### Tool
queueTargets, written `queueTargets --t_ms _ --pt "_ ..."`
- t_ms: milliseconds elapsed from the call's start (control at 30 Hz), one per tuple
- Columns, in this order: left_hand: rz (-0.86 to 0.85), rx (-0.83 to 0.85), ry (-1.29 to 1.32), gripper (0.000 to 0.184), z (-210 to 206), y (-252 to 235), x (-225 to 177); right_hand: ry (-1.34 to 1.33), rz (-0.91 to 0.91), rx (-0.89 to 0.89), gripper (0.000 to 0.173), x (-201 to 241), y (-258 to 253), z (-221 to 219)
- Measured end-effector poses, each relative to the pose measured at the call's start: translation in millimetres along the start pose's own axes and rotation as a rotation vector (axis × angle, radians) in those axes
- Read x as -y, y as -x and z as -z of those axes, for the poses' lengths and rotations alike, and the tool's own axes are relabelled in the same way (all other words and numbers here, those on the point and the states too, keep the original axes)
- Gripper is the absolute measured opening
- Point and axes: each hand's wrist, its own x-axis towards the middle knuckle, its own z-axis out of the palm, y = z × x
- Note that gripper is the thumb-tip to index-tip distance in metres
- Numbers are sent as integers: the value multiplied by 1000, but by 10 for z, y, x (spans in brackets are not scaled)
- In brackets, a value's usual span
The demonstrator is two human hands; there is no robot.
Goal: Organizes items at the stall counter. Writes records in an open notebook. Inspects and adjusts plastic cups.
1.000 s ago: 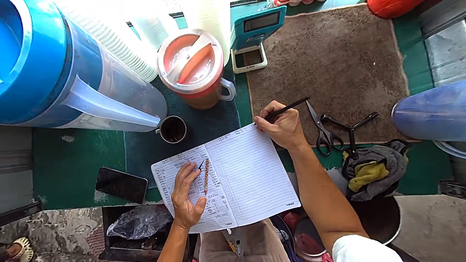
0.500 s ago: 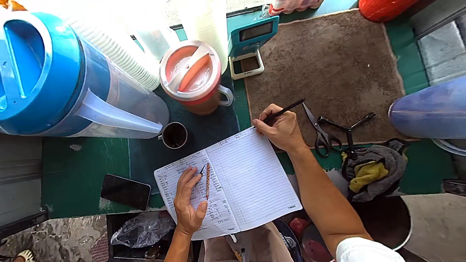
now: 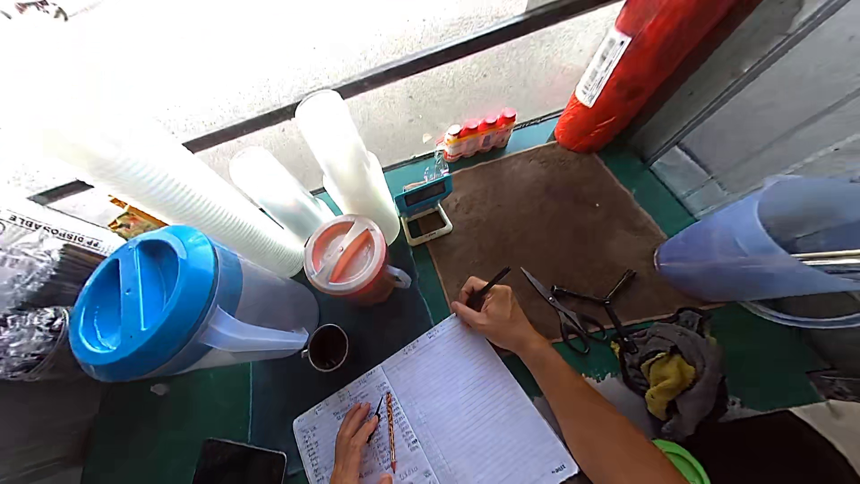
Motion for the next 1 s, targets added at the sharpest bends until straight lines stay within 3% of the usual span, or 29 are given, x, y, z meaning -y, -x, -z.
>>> queueTargets --t_ms 400,567,800,1000 --pt "-3 5 10 72 -16 8 36 -26 0 -18 13 -8 12 -17" --pt "-8 -10 13 69 -21 -28 91 -220 -66 -31 15 86 -42 58" --pt "14 -40 17 71 -29 14 8 -236 23 24 13 122 108 97" --pt "25 -44 15 73 -38 23 -15 -92 -1 35 13 82 142 47"
